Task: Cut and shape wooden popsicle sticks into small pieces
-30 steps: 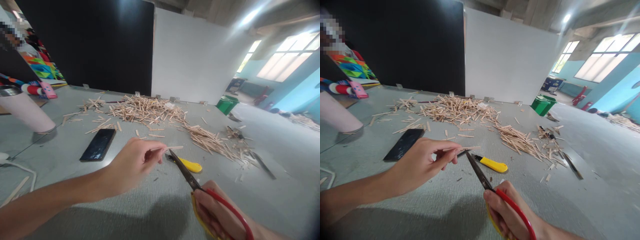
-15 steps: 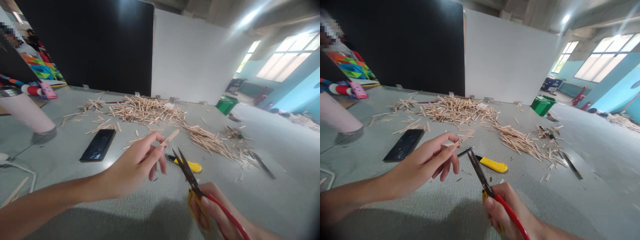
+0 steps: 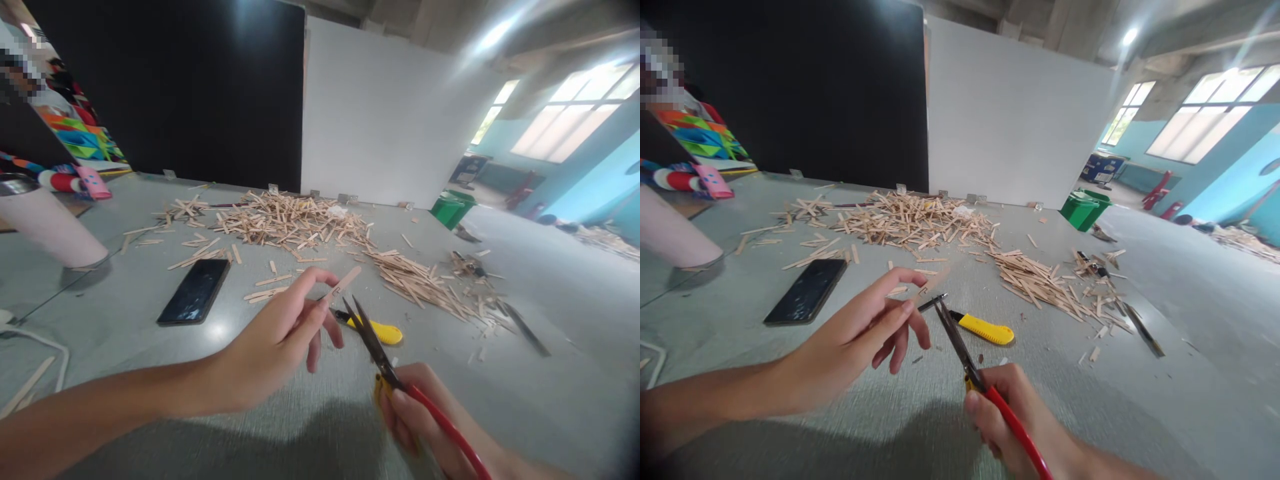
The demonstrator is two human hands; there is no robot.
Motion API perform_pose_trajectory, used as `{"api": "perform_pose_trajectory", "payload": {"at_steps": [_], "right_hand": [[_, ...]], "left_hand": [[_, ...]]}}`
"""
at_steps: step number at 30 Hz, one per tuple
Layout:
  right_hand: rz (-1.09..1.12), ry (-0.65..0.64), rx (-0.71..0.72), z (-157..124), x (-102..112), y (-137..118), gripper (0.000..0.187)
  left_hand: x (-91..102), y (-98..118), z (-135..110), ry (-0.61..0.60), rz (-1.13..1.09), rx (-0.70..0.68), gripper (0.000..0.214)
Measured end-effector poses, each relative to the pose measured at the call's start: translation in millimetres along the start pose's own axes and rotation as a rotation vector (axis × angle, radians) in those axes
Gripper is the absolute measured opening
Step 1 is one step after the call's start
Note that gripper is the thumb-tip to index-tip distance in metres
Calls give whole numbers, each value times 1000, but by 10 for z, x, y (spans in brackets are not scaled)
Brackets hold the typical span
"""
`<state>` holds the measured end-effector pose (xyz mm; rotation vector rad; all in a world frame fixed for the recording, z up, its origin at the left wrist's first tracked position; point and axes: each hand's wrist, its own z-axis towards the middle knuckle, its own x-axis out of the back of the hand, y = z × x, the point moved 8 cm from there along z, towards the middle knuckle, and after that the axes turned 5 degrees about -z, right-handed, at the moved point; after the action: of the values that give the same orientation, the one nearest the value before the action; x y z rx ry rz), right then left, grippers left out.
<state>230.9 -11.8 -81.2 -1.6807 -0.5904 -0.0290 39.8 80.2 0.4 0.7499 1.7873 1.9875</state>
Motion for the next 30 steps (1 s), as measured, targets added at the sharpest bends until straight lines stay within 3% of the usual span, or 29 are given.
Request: {"api": "perform_pose_trajectory", "payload": {"at_steps": [5,10,16,21,25,27,30], "right_hand": [[-180,182,-49,254,333,58,60],[-684,455,-58,573,894,51,66],[-780,567,-91,797,1219,331,63],[-747,524,-58,813,1163,310,65],[-658,400,37,720,936,125,64],[-547,320,110,611,769,58,66],[-212,208,206,381,514,19,64]], "left_hand": [[39,5,18,33,-8,7,21],[26,-6,16,17,-6,22,23],[43,11,21,40,0,25,22],[67,-13,25,83,-55,14,17],[4,-75,22,11,-117,29,19],[-54,-87,22,-47,-127,28,26],[-155,-87,22,-117,-142,16,34]]}}
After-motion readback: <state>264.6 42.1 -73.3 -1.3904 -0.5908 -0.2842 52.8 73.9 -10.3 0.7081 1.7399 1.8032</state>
